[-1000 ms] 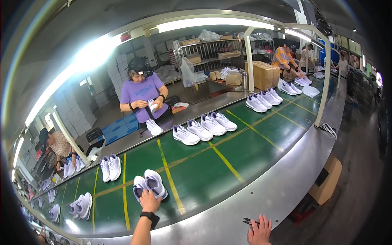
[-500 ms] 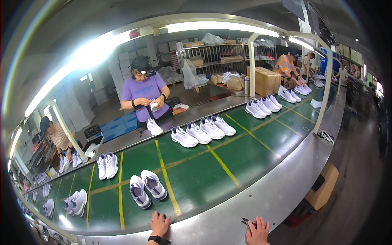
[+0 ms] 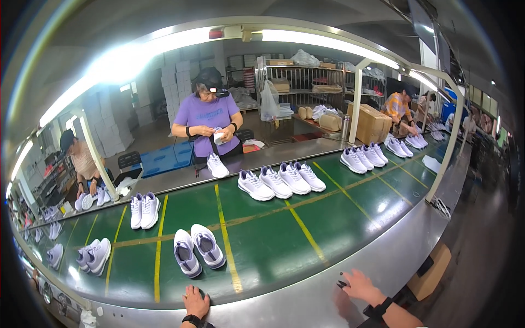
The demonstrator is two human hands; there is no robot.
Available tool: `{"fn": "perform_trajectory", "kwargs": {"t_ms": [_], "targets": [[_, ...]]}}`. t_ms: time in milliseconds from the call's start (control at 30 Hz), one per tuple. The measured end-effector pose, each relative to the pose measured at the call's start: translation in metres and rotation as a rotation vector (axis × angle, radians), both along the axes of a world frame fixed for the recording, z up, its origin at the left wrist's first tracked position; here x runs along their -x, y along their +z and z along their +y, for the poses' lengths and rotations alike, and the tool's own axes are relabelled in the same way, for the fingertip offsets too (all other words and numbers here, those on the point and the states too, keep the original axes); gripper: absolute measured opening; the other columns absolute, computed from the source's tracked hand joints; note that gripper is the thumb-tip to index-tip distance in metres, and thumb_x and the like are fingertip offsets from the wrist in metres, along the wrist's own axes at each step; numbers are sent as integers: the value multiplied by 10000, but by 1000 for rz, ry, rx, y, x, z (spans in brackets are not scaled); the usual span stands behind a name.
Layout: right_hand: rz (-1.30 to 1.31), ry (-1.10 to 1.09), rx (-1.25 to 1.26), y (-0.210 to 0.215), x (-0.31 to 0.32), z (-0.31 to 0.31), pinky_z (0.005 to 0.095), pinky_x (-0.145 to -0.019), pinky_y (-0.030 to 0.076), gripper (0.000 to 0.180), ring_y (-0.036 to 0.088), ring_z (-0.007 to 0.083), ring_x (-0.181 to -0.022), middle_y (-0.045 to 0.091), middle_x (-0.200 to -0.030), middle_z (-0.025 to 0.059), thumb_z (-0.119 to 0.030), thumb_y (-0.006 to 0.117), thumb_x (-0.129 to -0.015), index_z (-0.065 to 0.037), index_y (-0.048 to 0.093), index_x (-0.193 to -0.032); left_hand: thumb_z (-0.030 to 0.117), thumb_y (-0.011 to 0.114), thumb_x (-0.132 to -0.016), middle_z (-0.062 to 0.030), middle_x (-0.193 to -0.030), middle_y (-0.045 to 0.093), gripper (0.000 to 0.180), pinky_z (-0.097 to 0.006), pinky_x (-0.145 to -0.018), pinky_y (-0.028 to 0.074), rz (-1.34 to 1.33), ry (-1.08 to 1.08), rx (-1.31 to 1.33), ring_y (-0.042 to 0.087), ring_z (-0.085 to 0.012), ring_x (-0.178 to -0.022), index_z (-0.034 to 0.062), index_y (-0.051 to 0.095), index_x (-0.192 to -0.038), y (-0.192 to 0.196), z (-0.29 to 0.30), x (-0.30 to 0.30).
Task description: Trim excess threads or materials from manufactured shoes and inspect for quality.
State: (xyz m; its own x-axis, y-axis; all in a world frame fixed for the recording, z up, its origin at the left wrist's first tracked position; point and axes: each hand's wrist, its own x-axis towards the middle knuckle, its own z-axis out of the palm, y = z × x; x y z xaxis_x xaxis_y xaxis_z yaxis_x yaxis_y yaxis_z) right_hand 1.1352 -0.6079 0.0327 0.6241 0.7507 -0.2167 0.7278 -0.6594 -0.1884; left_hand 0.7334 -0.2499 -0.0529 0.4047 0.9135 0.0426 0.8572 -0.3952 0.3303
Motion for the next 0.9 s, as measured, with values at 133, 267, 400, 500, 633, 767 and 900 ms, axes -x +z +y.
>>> {"fn": "perform_trajectory", "kwargs": {"t_ms": [133, 267, 400, 500, 633, 767, 900], "targets": [[-110, 326, -173, 42, -49, 71, 459, -999, 416, 598, 456, 421, -1215, 458, -1326, 251, -304, 711, -781, -80, 514, -1300, 326, 594, -822, -232, -1447, 371, 606, -584, -1102, 212, 23, 46, 42, 287, -392, -1382, -23, 442, -1293, 6, -11, -3], [-86, 406, -186, 74, -80, 186, 477, -988, 425, 664, 469, 408, -1213, 439, -1362, 228, -318, 751, -733, -104, 505, -1311, 282, 604, -809, -231, -1438, 361, 548, -549, -1116, 203, 19, 70, 21, 280, -383, -1380, -7, 451, -1248, 4, -13, -6], [-17, 361, -268, 73, -127, 300, 484, -1004, 413, 741, 464, 384, -1230, 434, -1356, 202, -351, 780, -692, -130, 484, -1334, 254, 592, -804, -236, -1448, 344, 537, -552, -1127, 185, 40, 85, 62, 257, -392, -1394, -14, 446, -1246, 14, -19, -14], [-38, 258, -367, 59, -145, 376, 477, -1021, 402, 827, 432, 397, -1264, 398, -1393, 225, -379, 803, -663, -131, 444, -1366, 244, 593, -799, -247, -1453, 333, 541, -564, -1123, 185, 64, 83, 67, 243, -403, -1399, -17, 443, -1249, 17, -22, -12], [-42, 192, -365, 24, -166, 473, 474, -1076, 351, 988, 300, 397, -1376, 276, -1487, 267, -439, 844, -614, -134, 362, -1421, 245, 585, -783, -270, -1462, 317, 542, -596, -1114, 183, 44, 87, 90, 237, -441, -1392, -24, 464, -1238, 17, -28, -1], [-216, 153, -518, 0, -190, 543, 479, -1106, 301, 1075, 236, 414, -1402, 271, -1485, 278, -483, 860, -574, -145, 322, -1441, 194, 564, -843, -229, -1525, 245, 571, -525, -1145, 169, 133, 101, 133, 188, -396, -1423, -24, 400, -1345, 46, -37, -21], [-300, 128, -370, -4, -180, 574, 520, -1092, 244, 1024, 258, 400, -1387, 299, -1476, 266, -641, 780, -576, -123, 427, -1386, 161, 570, -841, -250, -1497, 283, 534, -522, -1128, 210, 139, 50, 81, 239, -434, -1390, -25, 423, -1319, 54, -38, -24]]}}
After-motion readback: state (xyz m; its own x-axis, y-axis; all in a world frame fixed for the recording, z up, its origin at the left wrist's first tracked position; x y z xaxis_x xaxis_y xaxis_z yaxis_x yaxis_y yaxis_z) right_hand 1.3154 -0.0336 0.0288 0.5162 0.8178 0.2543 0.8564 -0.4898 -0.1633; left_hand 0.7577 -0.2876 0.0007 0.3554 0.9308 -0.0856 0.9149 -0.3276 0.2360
